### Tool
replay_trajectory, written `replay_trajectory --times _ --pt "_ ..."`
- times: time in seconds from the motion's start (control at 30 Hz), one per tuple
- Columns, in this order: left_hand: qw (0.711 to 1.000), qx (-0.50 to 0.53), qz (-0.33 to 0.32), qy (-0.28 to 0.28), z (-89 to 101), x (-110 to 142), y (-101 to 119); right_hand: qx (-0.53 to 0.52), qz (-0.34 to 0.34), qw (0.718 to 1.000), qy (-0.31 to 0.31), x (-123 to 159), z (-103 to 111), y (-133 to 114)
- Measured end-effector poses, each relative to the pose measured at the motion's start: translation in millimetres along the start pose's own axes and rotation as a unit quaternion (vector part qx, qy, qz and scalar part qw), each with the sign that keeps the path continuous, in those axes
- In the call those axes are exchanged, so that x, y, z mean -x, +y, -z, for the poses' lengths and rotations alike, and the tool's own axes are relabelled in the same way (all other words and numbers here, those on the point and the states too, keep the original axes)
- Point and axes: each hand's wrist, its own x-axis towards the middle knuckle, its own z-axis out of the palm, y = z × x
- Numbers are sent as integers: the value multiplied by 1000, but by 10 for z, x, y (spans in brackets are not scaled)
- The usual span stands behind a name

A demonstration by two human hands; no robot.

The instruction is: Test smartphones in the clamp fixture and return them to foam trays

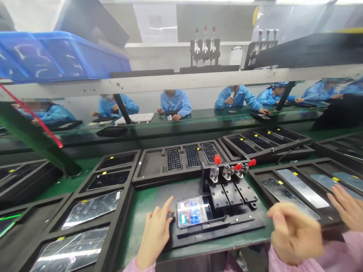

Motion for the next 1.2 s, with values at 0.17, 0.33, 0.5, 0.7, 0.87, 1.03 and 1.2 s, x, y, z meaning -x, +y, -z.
replay_trajectory --times 0.17,0.33,0.5,0.7,0.87,1.03,1.2 --pt "993 -55 97 25 219 322 -637 -140 161 960 -179 408 -385 -418" --pt "990 13 128 56 207 471 -815 -70 181 882 -430 586 -1160 -686" --pt "989 49 128 59 198 508 -746 -16 141 823 -550 603 -1465 -670" --pt "985 72 137 73 231 533 -686 -162 -63 857 -485 650 -1372 -476" --pt "982 81 150 86 190 526 -690 -171 -149 850 -475 670 -1506 -274" --pt "978 91 167 82 169 524 -697 -171 -143 832 -508 683 -1508 -200" --pt "979 86 164 91 190 538 -641 -181 -98 827 -524 685 -1510 -175"
